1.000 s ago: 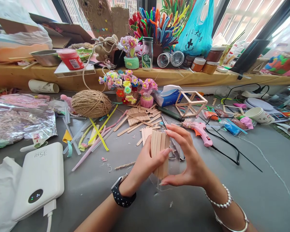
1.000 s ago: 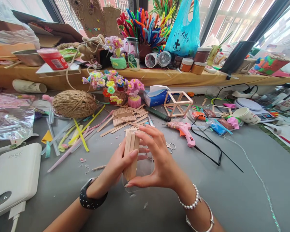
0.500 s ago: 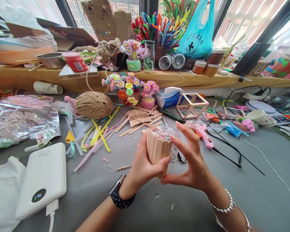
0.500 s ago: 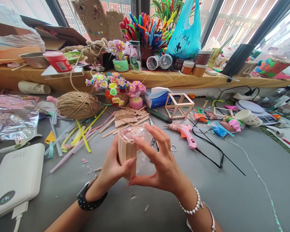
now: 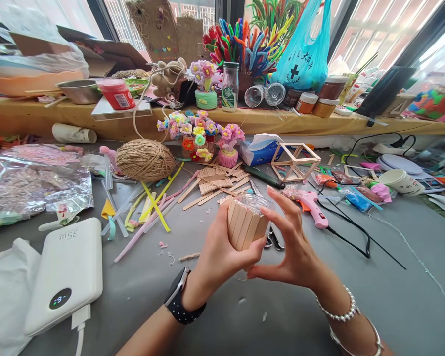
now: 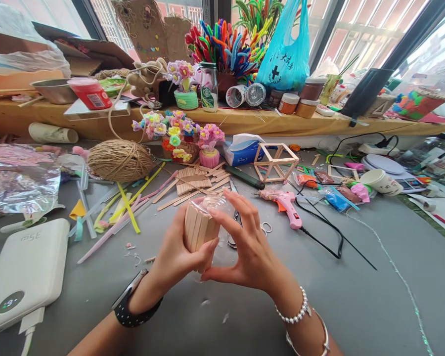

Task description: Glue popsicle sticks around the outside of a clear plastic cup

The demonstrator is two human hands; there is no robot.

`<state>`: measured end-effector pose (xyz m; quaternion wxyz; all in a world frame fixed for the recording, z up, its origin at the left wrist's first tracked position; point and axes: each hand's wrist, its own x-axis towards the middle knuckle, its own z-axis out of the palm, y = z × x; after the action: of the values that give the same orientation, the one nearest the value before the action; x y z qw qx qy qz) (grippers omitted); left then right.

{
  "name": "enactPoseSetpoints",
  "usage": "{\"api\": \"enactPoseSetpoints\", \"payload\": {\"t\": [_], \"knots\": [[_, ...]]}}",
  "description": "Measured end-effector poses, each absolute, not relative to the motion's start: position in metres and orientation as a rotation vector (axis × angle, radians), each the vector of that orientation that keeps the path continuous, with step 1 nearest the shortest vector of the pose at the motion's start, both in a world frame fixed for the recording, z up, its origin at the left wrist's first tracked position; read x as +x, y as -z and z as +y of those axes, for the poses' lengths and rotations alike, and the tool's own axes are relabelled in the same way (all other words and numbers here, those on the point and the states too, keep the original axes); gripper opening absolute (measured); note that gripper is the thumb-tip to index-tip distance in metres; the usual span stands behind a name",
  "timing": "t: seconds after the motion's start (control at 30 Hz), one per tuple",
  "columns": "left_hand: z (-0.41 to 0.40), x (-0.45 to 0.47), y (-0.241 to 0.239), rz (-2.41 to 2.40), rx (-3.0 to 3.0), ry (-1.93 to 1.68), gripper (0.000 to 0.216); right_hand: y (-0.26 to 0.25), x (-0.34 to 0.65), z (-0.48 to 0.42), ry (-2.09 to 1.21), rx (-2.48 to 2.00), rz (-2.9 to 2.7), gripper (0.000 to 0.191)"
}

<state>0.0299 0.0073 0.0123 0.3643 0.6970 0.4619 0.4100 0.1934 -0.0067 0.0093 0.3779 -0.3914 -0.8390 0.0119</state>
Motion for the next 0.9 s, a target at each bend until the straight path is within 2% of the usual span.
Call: {"api": "enactPoseSetpoints", "payload": {"t": [0.17, 0.37, 0.7, 0.9], "knots": [[0.010, 0.026, -0.014, 1.267, 1.917, -1.098, 0.062, -0.009, 0.195, -0.005, -0.073, -1.006, -2.172, 0.099], [0.012, 0.022, -0.011, 1.400, 2.208, -1.242, 0.071, -0.009, 0.196, -0.006, -0.057, -0.983, -2.167, 0.087], [0.015, 0.026, -0.002, 1.266, 2.557, -1.292, 0.068, -0.008, 0.193, -0.006, -0.020, -0.954, -2.201, 0.088], [0.014, 0.027, -0.001, 1.225, 2.513, -1.271, 0.069, -0.009, 0.191, -0.006, -0.018, -0.952, -2.215, 0.088]]}}
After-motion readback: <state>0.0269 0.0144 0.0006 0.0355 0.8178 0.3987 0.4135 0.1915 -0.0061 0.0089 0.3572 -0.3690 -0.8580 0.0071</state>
